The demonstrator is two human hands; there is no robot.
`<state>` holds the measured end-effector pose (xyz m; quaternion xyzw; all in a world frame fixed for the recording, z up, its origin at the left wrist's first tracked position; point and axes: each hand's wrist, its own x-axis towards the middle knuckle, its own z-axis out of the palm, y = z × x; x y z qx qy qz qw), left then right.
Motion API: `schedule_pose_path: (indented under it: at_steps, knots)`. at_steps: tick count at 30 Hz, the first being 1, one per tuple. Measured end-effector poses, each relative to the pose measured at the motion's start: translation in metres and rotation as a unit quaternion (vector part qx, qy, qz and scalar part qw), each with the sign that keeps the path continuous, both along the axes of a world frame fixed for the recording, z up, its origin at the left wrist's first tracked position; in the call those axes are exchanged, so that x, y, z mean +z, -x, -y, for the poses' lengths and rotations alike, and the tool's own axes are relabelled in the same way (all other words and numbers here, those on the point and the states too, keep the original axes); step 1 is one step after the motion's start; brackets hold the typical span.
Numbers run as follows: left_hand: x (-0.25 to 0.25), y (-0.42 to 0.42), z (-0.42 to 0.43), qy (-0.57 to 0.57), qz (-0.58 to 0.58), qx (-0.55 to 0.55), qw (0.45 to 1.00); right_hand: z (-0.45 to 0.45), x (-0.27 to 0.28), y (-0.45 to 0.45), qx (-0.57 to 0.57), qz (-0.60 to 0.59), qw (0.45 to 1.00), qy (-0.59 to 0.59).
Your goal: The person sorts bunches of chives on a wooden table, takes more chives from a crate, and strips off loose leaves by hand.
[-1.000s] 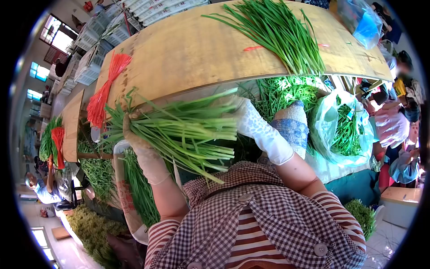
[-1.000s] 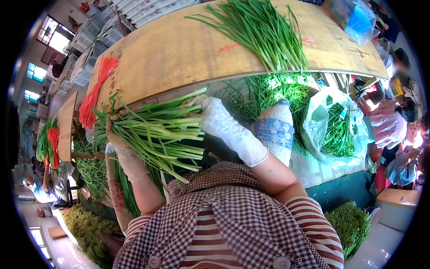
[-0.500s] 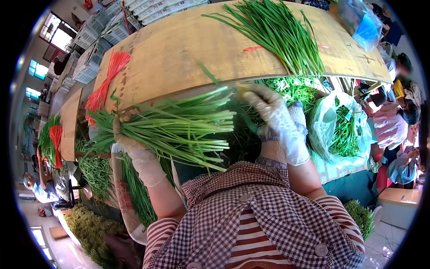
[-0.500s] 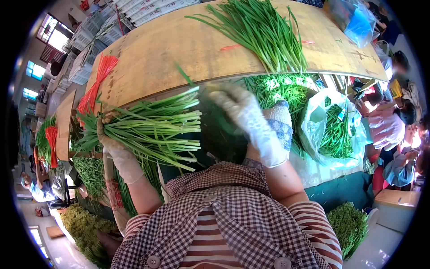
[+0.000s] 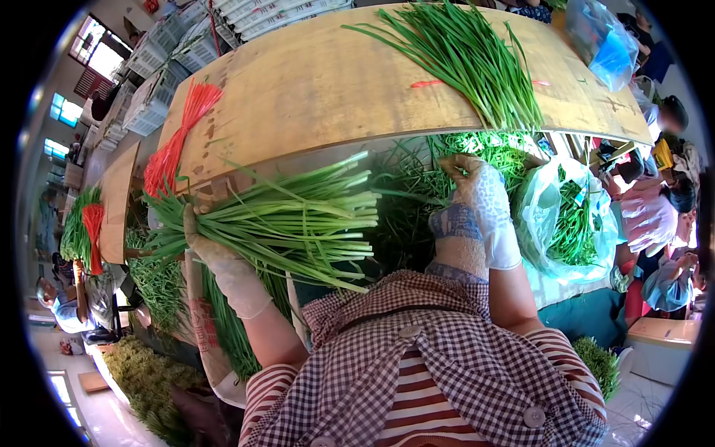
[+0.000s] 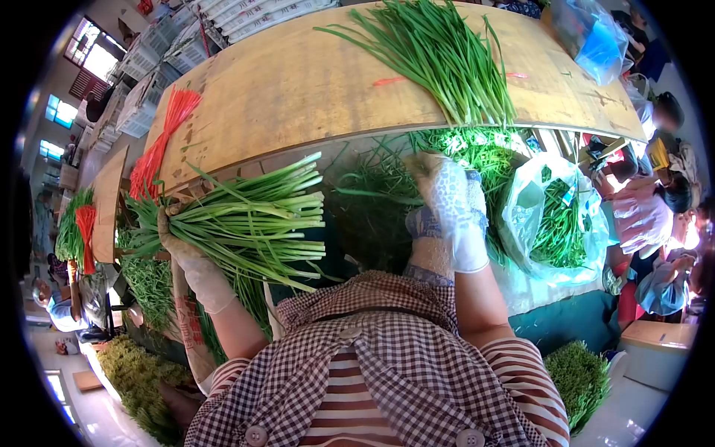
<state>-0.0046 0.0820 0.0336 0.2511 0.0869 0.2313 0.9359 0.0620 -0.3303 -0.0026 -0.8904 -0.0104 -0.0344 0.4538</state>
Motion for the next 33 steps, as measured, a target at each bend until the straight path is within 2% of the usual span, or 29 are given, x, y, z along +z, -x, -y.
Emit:
schedule_pose_path:
  at_steps: [1,3,4,6,7,9,12,15,16,19,21,23,24,25,26,27,29,30,31,33]
  knots:
    - [0.006,-0.002,0.012,-0.008,-0.018,0.025,0.999,-0.011,0.025,0.010,0.012,-0.030,0.999,-0.021]
    - [0.025,-0.006,0.046,-0.026,-0.059,0.071,0.995,-0.030,0.020,0.004,0.133,0.011,0.962,-0.237]
    - [0.021,-0.008,0.045,0.007,-0.001,0.008,1.000,-0.039,0.032,0.007,0.190,0.005,0.954,-0.230]
    - [0.015,-0.011,0.043,-0.002,0.014,-0.019,1.000,-0.058,0.048,0.011,0.276,-0.019,0.934,-0.228]
    - [0.014,-0.012,0.042,-0.007,0.021,-0.031,0.999,-0.061,0.048,0.008,0.300,0.014,0.942,-0.147]
    - [0.014,-0.014,0.039,0.024,0.003,-0.014,1.000,-0.070,0.038,0.007,0.264,-0.048,0.945,-0.187]
    - [0.023,-0.011,0.047,0.049,-0.013,-0.012,0.999,-0.070,0.039,0.011,0.243,-0.140,0.872,-0.400]
    - [0.016,-0.015,0.039,0.039,-0.020,-0.004,0.999,-0.062,0.024,0.012,0.212,-0.177,0.860,-0.429]
    - [0.016,-0.015,0.039,0.042,-0.027,-0.002,0.999,-0.057,0.019,0.013,0.223,-0.156,0.880,-0.390]
    - [0.023,-0.009,0.042,0.053,-0.019,0.002,0.998,-0.026,0.004,0.008,0.164,-0.119,0.859,-0.470]
    - [0.032,-0.006,0.048,0.046,-0.024,0.047,0.998,0.008,-0.022,-0.010,0.012,-0.052,0.969,-0.242]
    - [0.040,-0.008,0.054,0.022,-0.051,0.130,0.990,0.005,0.001,0.000,-0.020,0.012,0.985,-0.173]
    - [0.029,-0.008,0.040,-0.017,-0.039,0.105,0.994,0.001,0.016,0.005,-0.036,0.045,0.989,-0.138]
    - [0.027,-0.009,0.042,-0.022,-0.034,0.098,0.994,-0.014,0.029,0.011,0.026,0.086,0.977,-0.195]
    - [0.026,-0.011,0.045,-0.028,-0.029,0.090,0.995,-0.027,0.052,0.022,0.094,0.032,0.973,-0.210]
    - [0.026,-0.014,0.049,-0.034,-0.021,0.081,0.996,-0.038,0.051,0.021,0.188,0.170,0.959,-0.127]
    - [0.029,-0.015,0.056,-0.041,-0.013,0.050,0.998,-0.065,0.060,0.023,0.248,0.202,0.943,-0.090]
    - [0.030,-0.014,0.058,-0.045,-0.010,0.035,0.998,-0.078,0.058,0.024,0.253,0.164,0.944,-0.136]
    - [0.030,-0.015,0.060,-0.039,-0.014,0.038,0.998,-0.085,0.067,0.030,0.213,0.018,0.961,-0.176]
    - [0.030,-0.015,0.061,-0.025,-0.023,0.049,0.998,-0.086,0.052,0.022,0.222,-0.048,0.941,-0.250]
